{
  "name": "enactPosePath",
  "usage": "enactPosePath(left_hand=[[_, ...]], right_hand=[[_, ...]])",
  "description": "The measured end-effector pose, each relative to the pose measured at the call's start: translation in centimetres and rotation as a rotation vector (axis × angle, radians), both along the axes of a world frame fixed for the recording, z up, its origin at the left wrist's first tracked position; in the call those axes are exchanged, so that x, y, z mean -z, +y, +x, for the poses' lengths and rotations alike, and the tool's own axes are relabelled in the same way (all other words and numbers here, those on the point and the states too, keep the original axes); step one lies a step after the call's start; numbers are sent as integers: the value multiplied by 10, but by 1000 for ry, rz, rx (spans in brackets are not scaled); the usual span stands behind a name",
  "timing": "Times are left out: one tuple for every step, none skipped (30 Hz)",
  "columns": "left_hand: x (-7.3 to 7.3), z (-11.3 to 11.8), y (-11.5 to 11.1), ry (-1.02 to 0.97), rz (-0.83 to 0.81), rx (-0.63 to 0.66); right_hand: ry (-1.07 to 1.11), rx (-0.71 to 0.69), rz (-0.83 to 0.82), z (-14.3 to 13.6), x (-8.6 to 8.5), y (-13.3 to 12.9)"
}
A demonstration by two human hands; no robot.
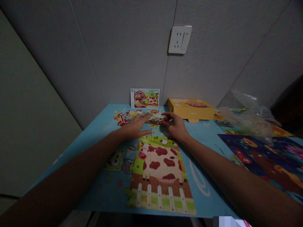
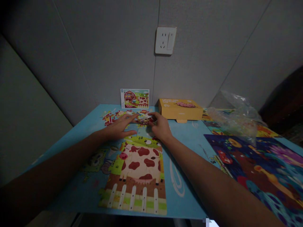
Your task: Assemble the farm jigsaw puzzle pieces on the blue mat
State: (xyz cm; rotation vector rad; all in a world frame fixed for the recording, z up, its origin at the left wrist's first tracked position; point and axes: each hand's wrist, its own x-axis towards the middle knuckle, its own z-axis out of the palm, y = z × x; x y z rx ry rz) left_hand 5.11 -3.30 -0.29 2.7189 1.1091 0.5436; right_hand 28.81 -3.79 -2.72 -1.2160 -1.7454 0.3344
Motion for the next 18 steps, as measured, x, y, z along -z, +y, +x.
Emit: enactPosePath(left_hand=[[0,1,0,-33,6,-14],[1,3,0,-70,18,-16],[1,4,0,-100,34,-2],[2,6,1,-121,52,23],[2,8,1,-138,74,42],[2,10,2,-154,96,43],[1,11,2,-172,117,24],[1,12,3,-198,135,-13],[0,12,3,-232,151,-62],[-1,12,3,-269,164,-115],[-1,11,3,-300,170,-161],[-2,10,4,-324,170,-199],[-2,10,4,-342,166,-235],[-3,9,4,-353,160,-276],[-3,9,4,-359,153,-324],[-4,8,5,-363,142,-386],[-5,8,6,-369,126,-458],[-5,7,7,-376,101,-534]], right_hand=[[11,-31,10,-3,-4,-4],[10,-71,19,-6,-7,-8],[-1,-115,20,-9,-10,-11],[-15,-154,20,-11,-12,-14],[-29,-175,18,-13,-14,-17],[-39,-174,20,-13,-16,-18],[-41,-150,29,-13,-17,-19],[-34,-105,41,-12,-18,-18],[-11,-43,53,-10,-18,-17],[18,25,60,-7,-19,-16],[45,92,59,-5,-19,-14],[58,158,48,-2,-19,-12],[39,215,24,1,-18,-10],[-16,258,-7,4,-17,-8],[-107,282,-45,6,-16,-6],[-214,293,-86,8,-14,-5],[-315,293,-122,9,-13,-4],[-395,288,-150,9,-11,-4]])
